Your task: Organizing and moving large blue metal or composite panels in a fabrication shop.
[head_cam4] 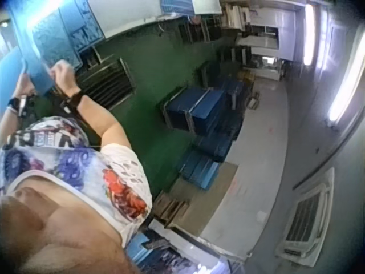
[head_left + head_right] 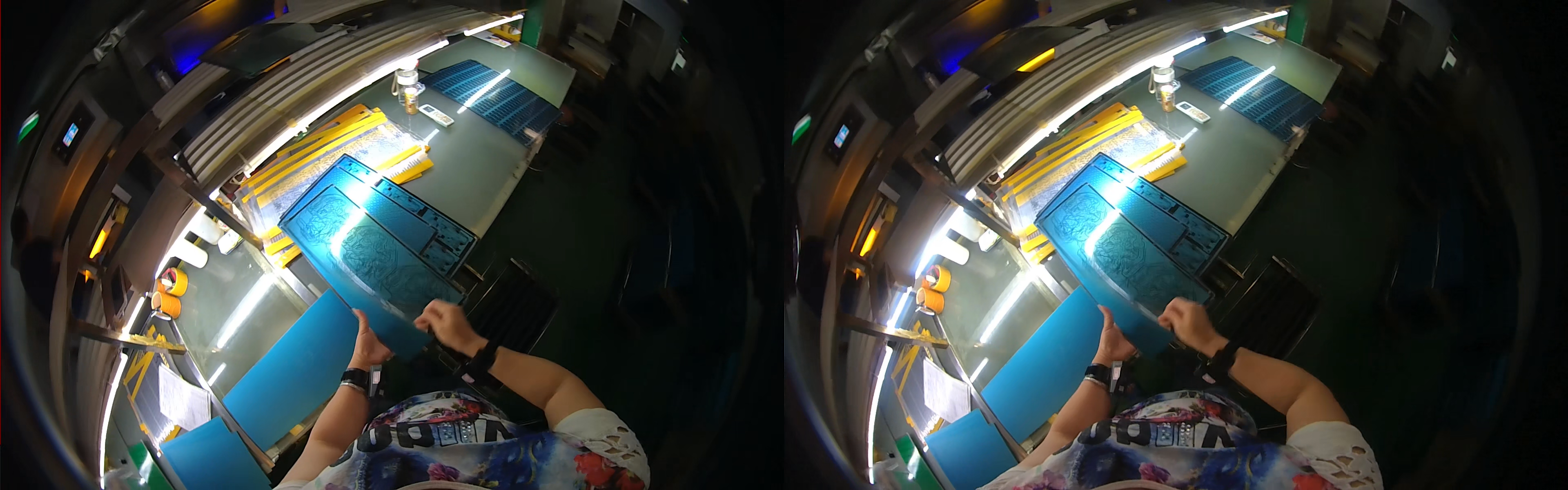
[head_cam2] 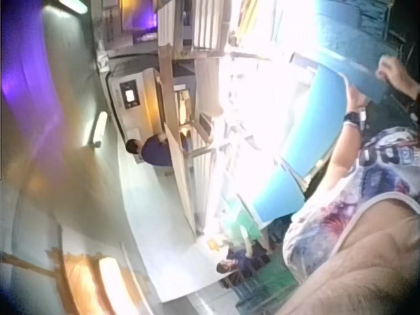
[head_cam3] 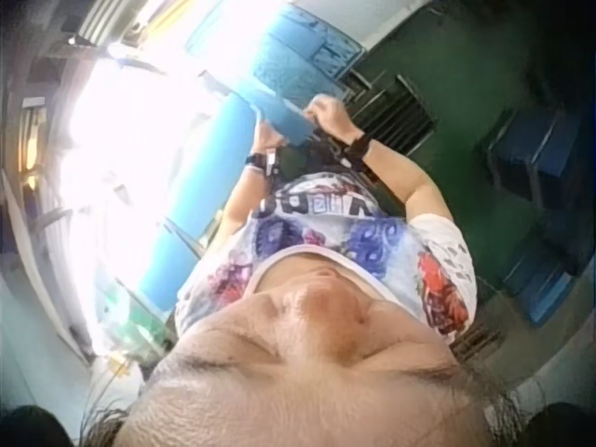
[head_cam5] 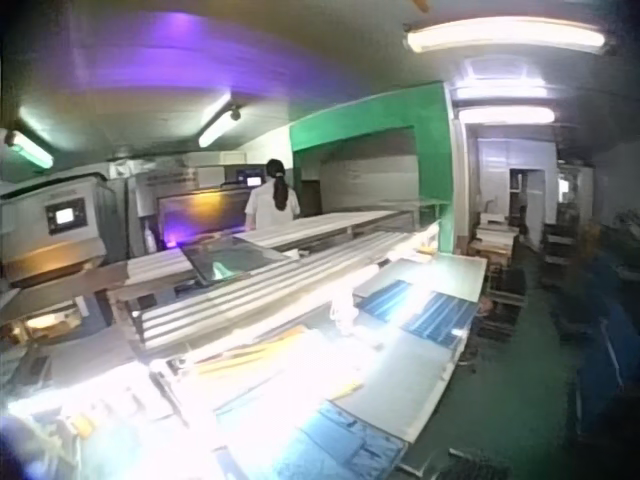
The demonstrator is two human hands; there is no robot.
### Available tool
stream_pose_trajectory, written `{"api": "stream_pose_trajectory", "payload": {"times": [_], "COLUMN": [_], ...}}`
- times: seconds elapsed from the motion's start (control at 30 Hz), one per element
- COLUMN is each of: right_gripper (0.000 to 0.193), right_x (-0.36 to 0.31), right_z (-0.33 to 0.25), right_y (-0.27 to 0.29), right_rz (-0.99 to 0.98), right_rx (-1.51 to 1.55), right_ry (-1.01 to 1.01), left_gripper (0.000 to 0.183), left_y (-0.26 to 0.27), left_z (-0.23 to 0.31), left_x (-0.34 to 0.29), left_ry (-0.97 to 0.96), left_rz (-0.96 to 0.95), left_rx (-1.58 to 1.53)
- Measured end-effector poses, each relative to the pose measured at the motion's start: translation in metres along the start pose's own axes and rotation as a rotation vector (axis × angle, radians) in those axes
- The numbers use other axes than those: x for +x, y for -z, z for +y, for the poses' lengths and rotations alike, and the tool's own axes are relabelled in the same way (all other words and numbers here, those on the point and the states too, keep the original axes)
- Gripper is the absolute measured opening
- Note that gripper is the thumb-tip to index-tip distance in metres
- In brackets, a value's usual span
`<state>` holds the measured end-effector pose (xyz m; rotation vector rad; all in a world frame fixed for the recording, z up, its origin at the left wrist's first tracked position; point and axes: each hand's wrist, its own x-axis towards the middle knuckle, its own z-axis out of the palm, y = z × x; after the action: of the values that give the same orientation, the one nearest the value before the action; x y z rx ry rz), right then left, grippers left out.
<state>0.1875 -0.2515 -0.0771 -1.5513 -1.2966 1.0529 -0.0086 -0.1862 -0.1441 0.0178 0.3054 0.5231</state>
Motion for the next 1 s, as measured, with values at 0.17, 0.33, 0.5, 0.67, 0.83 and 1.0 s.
{"api": "stream_pose_trajectory", "payload": {"times": [0.17, 0.33, 0.5, 0.67, 0.83, 1.0], "right_gripper": [0.011, 0.005, 0.013, 0.011, 0.008, 0.021], "right_x": [0.027, 0.02, -0.019, -0.029, -0.037, -0.035], "right_z": [-0.02, -0.16, -0.217, -0.182, -0.135, -0.155], "right_y": [0.046, 0.086, 0.084, 0.09, 0.096, 0.065], "right_rz": [0.169, 0.33, 0.323, 0.126, 0.088, 0.001], "right_rx": [-0.069, -0.665, -0.897, -0.899, -0.471, -0.489], "right_ry": [0.176, 0.795, 1.07, 0.933, 0.513, 0.626], "left_gripper": [0.044, 0.039, 0.042, 0.063, 0.085, 0.087], "left_y": [0.028, 0.037, 0.023, 0.044, 0.051, 0.033], "left_z": [0.0, -0.021, -0.02, 0.009, 0.076, 0.119], "left_x": [0.031, 0.045, 0.066, 0.031, -0.074, -0.096], "left_ry": [-0.178, -0.165, -0.31, -0.179, -0.457, -0.54], "left_rz": [0.539, 0.658, 0.621, 0.051, 0.098, 0.121], "left_rx": [0.102, 0.07, 0.129, 0.383, -0.168, -0.145]}}
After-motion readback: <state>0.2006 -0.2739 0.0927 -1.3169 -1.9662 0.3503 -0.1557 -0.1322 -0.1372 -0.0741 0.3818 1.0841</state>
